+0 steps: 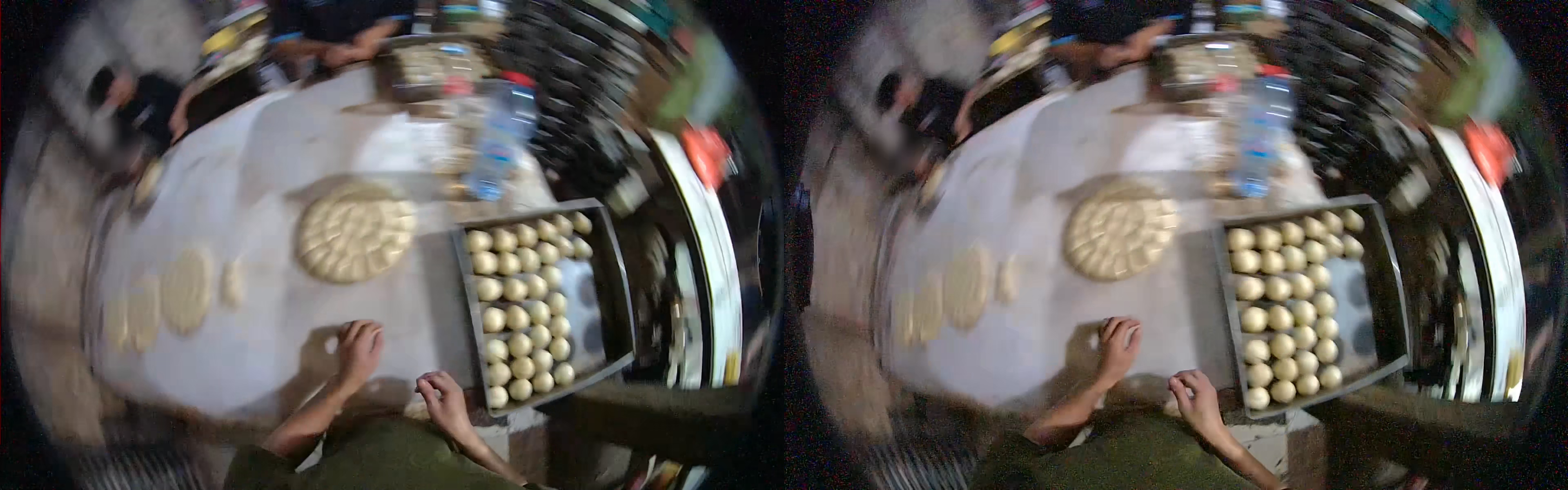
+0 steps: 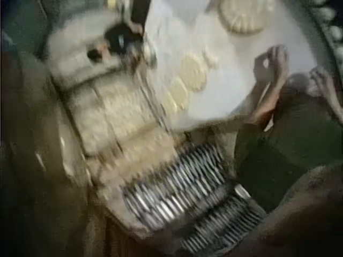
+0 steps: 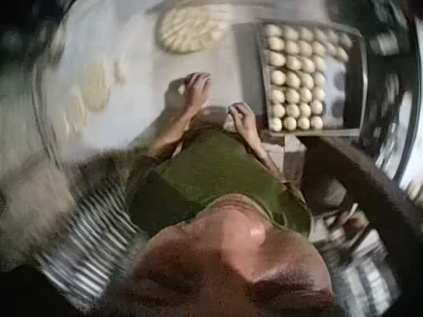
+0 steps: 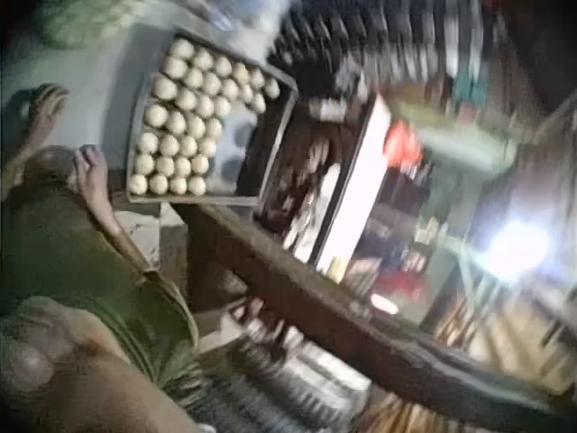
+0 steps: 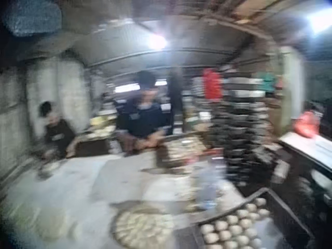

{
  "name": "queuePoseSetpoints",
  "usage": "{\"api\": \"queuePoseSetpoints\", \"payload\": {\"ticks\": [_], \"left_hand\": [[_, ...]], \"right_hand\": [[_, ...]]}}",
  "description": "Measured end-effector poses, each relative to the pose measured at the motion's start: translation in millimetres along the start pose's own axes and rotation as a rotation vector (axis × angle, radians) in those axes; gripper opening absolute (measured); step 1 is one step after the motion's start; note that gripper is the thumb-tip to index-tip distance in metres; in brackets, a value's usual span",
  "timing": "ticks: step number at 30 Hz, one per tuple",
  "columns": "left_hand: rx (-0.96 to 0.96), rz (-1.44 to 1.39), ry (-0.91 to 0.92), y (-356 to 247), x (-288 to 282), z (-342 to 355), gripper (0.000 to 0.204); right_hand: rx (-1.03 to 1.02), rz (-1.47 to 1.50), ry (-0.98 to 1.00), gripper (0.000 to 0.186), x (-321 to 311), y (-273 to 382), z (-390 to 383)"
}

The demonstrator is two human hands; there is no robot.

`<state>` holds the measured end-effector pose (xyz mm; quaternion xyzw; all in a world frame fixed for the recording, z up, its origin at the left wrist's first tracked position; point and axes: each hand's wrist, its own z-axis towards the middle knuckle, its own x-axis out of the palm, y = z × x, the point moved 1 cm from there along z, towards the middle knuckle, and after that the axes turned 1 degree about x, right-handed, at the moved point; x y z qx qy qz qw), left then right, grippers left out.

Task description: The person fills a tray with round dough balls by hand, carries the tray to another table, and fills the dough portions with yellow paste before placing them into a baking pan.

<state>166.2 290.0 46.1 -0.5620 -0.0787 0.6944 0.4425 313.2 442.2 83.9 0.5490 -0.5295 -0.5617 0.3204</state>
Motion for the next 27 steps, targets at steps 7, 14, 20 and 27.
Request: {"api": "queuePoseSetpoints", "payload": {"ticks": [7, 14, 20, 27], "left_hand": [[-0.480, 0.535, -0.271, 146.1, -201.9, -159.3, 0.019], [-0.424, 0.115, -0.396, 246.1, -236.0, -152.7, 0.018], [-0.140, -0.250, -0.467, 276.6, -253.0, 15.5, 0.016], [-0.362, 0.149, 0.128, 355.5, -216.6, 74.5, 0.021]], "right_hand": [[-0.544, -0.584, -0.011, 0.013, 194.6, -0.3, 89.0], [-0.211, -0.762, 0.094, 0.029, 396.3, 83.0, 240.2], [-0.193, -1.081, -0.286, 0.041, 467.2, 84.3, 278.3], [-0.244, -0.560, 0.165, 0.035, 442.1, 94.9, 196.9]]}}
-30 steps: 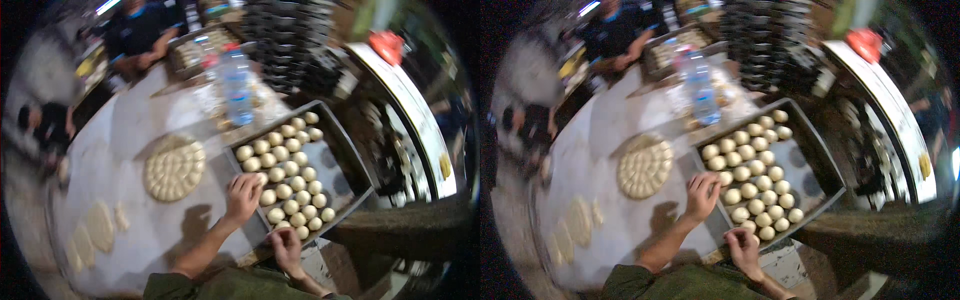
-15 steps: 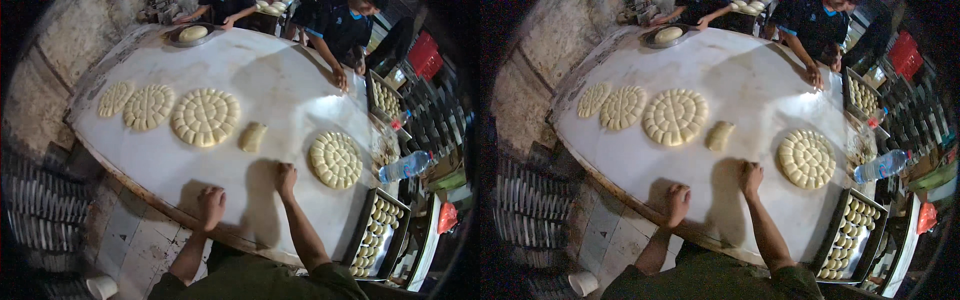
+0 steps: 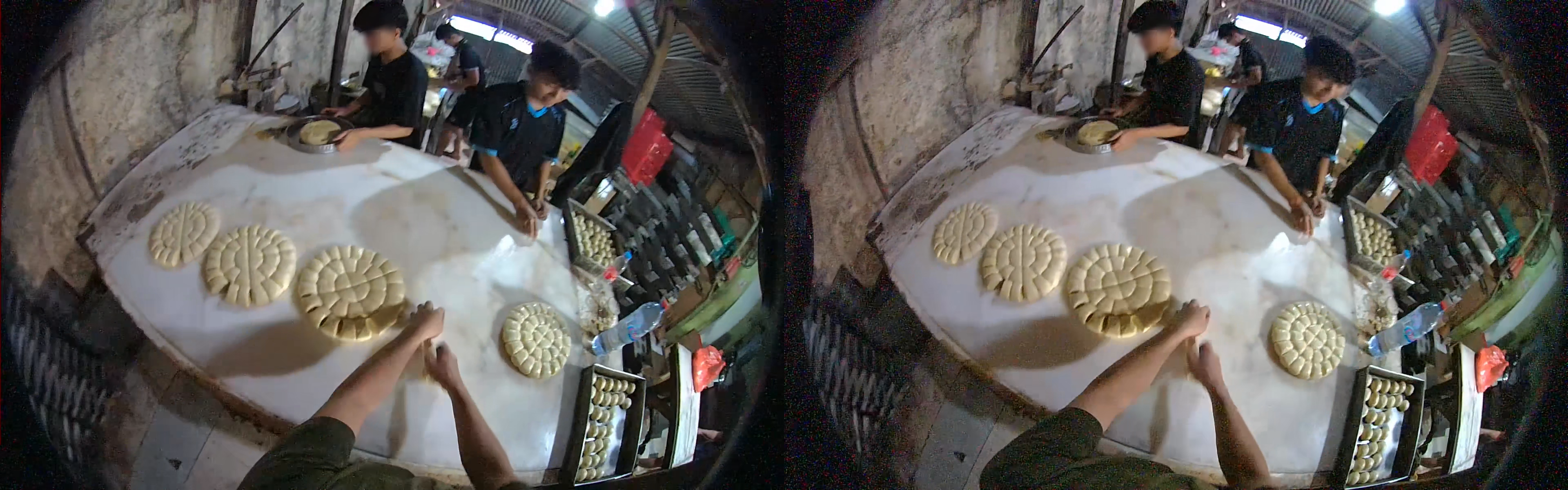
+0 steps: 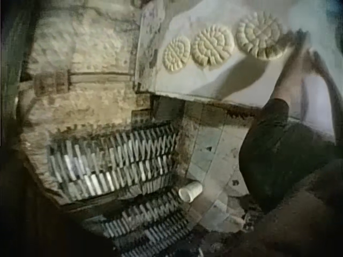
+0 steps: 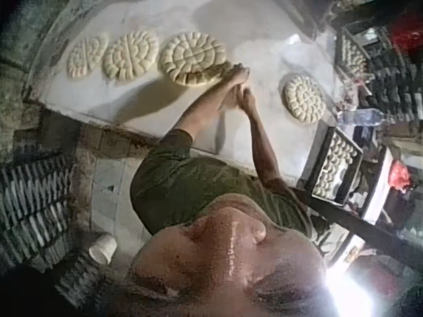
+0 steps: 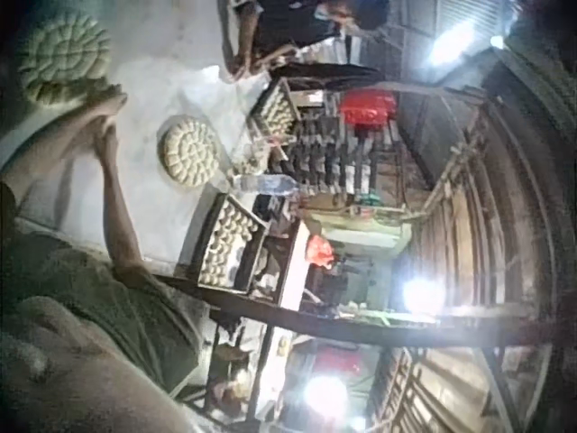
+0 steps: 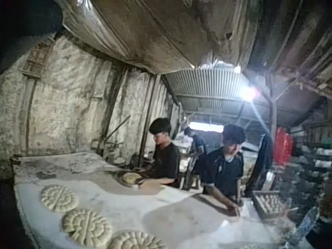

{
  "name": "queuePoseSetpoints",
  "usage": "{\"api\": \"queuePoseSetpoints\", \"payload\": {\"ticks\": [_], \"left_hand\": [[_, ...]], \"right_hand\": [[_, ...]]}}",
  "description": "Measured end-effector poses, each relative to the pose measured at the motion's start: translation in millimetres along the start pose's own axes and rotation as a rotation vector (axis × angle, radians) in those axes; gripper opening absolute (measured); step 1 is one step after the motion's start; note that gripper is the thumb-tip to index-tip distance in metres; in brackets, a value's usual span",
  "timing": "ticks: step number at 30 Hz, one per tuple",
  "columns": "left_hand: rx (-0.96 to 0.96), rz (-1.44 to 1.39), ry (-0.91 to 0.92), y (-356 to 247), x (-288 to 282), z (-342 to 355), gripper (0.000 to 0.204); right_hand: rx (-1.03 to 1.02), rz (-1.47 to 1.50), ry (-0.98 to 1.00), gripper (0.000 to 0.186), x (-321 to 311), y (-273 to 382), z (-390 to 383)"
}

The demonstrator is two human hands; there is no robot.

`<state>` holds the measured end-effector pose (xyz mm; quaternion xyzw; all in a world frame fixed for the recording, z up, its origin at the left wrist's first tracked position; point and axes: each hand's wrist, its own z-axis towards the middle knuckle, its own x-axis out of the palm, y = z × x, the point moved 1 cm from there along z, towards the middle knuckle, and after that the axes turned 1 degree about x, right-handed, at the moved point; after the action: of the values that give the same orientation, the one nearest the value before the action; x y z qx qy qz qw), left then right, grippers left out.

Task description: The person fills a tray with round dough balls by hand, carries the tray to another table, and fills the dough portions with yellow paste before placing them into a baking pan.

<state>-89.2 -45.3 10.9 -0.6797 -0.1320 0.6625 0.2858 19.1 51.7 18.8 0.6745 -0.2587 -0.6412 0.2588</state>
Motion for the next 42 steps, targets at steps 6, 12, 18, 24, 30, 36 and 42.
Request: {"api": "queuePoseSetpoints", "payload": {"ticks": [6, 12, 18, 24, 30, 36, 42], "left_hand": [[0.166, 0.086, -0.101, -42.3, 0.7, -31.8, 0.025], [0.125, -0.662, 0.512, -131.2, -0.7, -212.1, 0.059], [-0.132, -0.841, 0.681, -93.6, 53.0, -345.9, 0.039], [-0.399, -1.135, 0.582, -63.5, -6.0, -396.6, 0.030], [-0.173, -1.012, -0.105, 45.9, -51.3, -357.2, 0.022], [0.128, 0.110, -0.234, 67.2, -70.9, -264.1, 0.034], [0.431, 0.085, -0.254, -14.7, -6.3, -269.6, 0.025]], "right_hand": [[0.478, 0.706, 0.261, 0.036, -88.2, -79.4, -226.3], [0.344, 0.887, 0.132, 0.044, -96.9, -72.3, -255.8], [-0.001, 0.214, 0.522, 0.067, -68.1, -59.2, -277.0], [-0.139, 0.402, 0.659, 0.038, -84.5, -29.9, -313.3], [0.089, 0.969, 0.539, 0.013, -119.6, -72.0, -293.5], [-0.237, -0.557, -0.319, 0.022, -56.9, -164.3, -163.6], [-0.285, -0.024, -0.150, 0.024, 29.6, -99.1, -183.0]]}}
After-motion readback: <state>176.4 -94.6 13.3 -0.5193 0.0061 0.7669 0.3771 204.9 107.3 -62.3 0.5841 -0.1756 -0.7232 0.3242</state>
